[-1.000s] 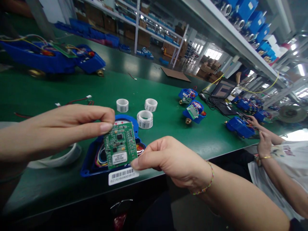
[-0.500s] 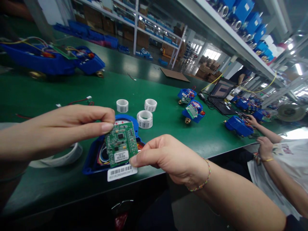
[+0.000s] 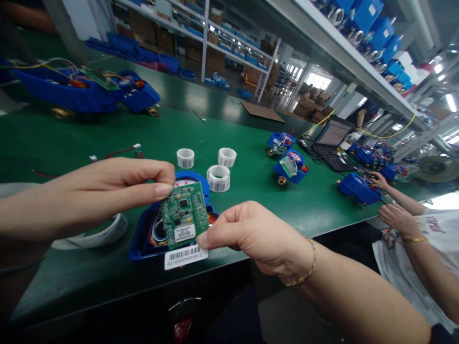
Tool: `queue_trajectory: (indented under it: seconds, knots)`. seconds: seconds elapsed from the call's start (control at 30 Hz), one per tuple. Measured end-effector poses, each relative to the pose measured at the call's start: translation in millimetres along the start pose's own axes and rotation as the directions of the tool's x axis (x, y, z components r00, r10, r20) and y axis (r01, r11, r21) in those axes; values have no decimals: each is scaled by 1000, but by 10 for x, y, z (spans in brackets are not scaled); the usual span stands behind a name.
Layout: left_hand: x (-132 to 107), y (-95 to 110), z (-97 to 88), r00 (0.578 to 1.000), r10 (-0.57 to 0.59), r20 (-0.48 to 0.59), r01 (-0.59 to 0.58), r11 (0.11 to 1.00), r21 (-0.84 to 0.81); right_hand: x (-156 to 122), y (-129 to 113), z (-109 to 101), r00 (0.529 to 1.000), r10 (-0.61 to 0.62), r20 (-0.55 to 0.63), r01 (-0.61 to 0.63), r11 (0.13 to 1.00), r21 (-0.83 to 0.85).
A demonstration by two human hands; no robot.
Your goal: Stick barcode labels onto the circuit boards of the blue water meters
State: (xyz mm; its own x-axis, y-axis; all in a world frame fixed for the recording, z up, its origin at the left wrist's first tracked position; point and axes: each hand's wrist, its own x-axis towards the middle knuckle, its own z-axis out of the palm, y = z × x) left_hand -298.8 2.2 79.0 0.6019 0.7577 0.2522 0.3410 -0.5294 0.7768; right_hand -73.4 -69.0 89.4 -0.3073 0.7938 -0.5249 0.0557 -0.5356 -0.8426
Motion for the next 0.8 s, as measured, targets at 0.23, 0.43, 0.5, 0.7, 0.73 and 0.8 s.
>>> queue_trajectory:
  seconds: [0.23,0.43,0.5,0.7,0.73,0.8]
  knots:
    - [-338,-27,424,923,-153,-353,23,938,-346,-288,465,63,856,-517,-13,465,780,-419]
    - [-498,-87,849,763,-264,-589,-3,911,-413,-120,1019,283,638,-759,-129,473,519,-713]
    - [-495,-59,884,724,-263,-637,4,926,-378,-37,1071,327,622,-771,-137,444,490,-750]
    - [-475,-13,886,727,-245,-641,25,943,-333,35,1072,351,576,-803,-154,425,454,-783]
    - [-475,-17,886,727,-242,-643,22,944,-330,29,1068,351,575,-802,-159,420,456,-785]
    - [-479,-31,886,723,-237,-649,15,945,-328,14,1058,352,582,-795,-171,407,467,-785]
